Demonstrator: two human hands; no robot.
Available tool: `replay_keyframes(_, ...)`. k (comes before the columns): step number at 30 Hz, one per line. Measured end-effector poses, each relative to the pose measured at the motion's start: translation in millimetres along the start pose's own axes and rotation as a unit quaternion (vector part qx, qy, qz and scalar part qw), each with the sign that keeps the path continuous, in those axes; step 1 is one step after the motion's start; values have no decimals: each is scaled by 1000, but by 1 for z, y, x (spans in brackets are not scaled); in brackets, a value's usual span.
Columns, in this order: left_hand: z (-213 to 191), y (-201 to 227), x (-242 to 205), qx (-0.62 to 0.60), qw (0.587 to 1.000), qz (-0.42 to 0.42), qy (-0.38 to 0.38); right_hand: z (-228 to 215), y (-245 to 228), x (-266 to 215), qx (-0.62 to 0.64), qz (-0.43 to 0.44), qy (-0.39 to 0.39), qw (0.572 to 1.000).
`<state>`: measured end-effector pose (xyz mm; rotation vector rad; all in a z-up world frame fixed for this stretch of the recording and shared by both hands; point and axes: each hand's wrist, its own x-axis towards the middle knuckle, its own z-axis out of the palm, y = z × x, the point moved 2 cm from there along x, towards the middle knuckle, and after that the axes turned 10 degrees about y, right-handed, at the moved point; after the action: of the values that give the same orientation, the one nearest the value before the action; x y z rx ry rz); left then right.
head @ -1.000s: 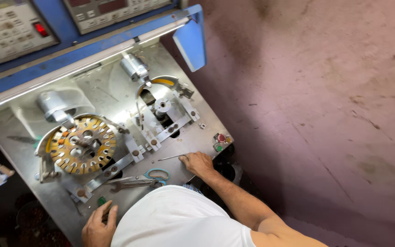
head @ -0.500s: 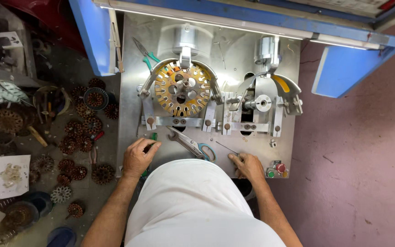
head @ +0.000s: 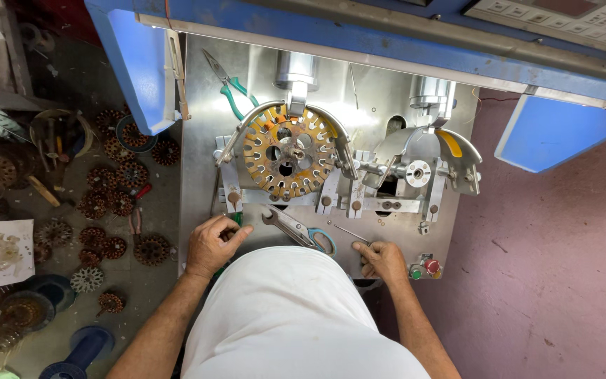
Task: The person uses pliers and a screwdriver to adjust and secure components on a circular metal fixture mounted on a machine. They repeatedly position and tighten parts while handling small metal pieces.
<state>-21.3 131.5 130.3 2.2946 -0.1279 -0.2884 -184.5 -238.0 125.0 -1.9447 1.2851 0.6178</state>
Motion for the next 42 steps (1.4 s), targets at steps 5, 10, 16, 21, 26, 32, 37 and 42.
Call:
replay_keyframes(5, -4, -4, 7, -6, 1000, -11, -17, 3, 4, 6, 4, 6, -4, 1000)
replay_keyframes(10, -9, -4, 10, -13, 1000, -6, -13, 6, 7, 9, 29, 25, -15, 999)
replay_keyframes(16, -16, -1, 10, -28, 999, -16, -18, 4, 2, 9, 14, 19, -27, 999)
replay_keyframes(21, -15, -1, 10, -43, 999, -19, -17, 2, 3, 13, 11, 21, -35, 999)
replay_keyframes(26, -15, -5, 9, -31, 999, -1, -21, 3, 5, 17, 24, 18, -33, 999)
replay_keyframes(32, -15, -6, 13, -42, 999, 15, -19, 3, 8, 22, 27, 27, -37, 999)
replay_keyframes(37, -17, -6, 12, -49, 998, 26, -16, 4, 10, 21, 31, 19, -30, 999)
replay_keyframes(42, -17, -7, 10, -48, 998, 33, -15, 3, 9, 22, 37, 14, -30, 999)
